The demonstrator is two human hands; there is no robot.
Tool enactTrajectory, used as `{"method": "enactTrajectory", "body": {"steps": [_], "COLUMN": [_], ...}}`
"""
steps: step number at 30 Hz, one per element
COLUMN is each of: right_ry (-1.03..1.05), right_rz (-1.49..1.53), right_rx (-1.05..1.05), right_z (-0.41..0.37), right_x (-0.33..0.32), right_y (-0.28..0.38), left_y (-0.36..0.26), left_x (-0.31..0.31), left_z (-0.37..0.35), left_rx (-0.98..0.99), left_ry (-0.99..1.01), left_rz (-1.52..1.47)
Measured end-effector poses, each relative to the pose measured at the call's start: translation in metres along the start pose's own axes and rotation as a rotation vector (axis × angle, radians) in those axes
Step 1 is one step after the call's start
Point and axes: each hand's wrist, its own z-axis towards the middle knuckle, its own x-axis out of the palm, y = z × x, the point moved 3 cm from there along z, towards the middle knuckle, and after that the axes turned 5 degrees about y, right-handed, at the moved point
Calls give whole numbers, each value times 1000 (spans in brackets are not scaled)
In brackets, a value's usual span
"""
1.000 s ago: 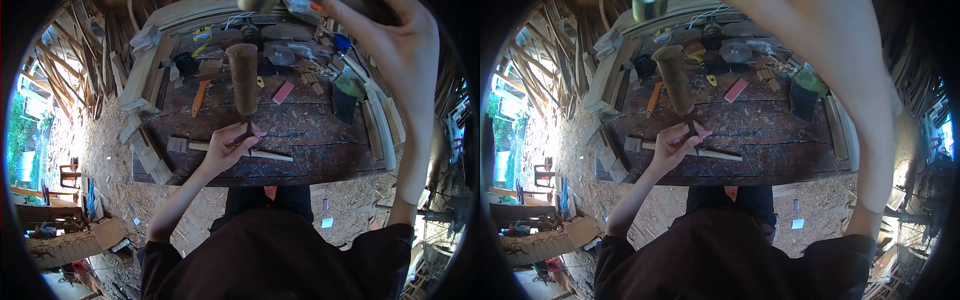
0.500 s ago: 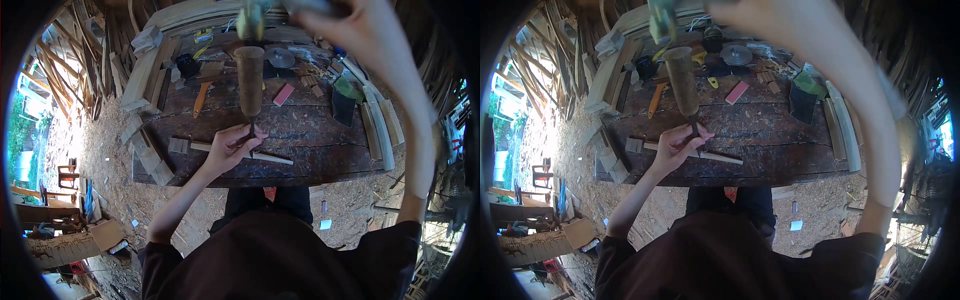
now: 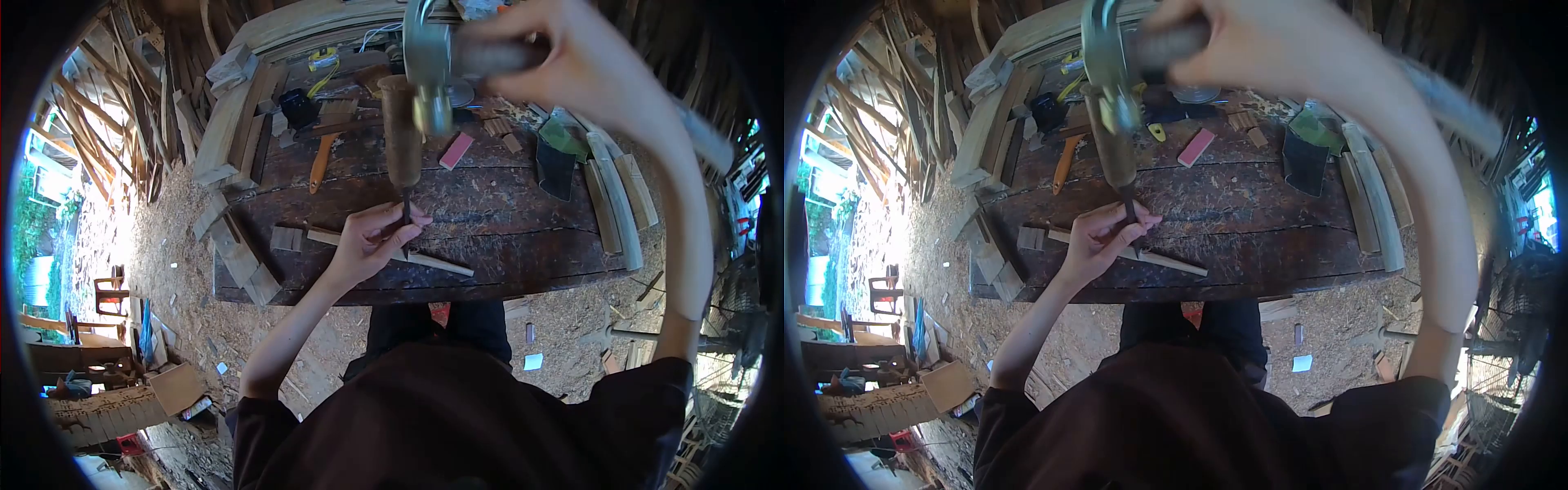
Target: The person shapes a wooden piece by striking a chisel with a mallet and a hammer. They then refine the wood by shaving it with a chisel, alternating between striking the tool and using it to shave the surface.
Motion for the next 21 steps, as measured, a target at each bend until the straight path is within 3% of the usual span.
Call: {"method": "enactTrajectory", "body": {"steps": [3,5,7,8,9,11,12,13,15,17,18,19,21], "right_ry": [-699,-714,-204,-370,-375,-288,-426,-590,-747,-488,-394,-283,-41], "right_rz": [77,255,187,18,15,237,125,286,300,150,108,97,45], "right_rx": [-45,-16,286,-97,-97,150,120,-19,133,266,-208,-217,8], "right_z": [-4,8,7,8,4,-2,0,-3,-5,5,12,10,7], "right_x": [-13,-21,-16,-2,-10,-25,-30,-33,-26,13,30,34,25], "right_y": [-5,-20,-20,-20,-21,-22,-37,-33,-29,-49,-54,-44,-29], "left_y": [-3,-5,-4,-4,-4,-3,-4,-5,-3,-3,-2,-1,-1], "left_x": [-1,0,0,1,2,3,2,2,2,1,1,2,3], "left_z": [-1,1,0,0,-1,-4,-3,-3,-3,-1,-1,-1,0], "left_rx": [2,-12,-8,-5,5,4,0,0,2,6,-18,-42,-41], "left_ry": [6,19,5,10,7,-2,4,13,23,40,40,43,41], "left_rz": [33,53,48,53,-3,-67,-27,15,24,42,32,20,17]}}
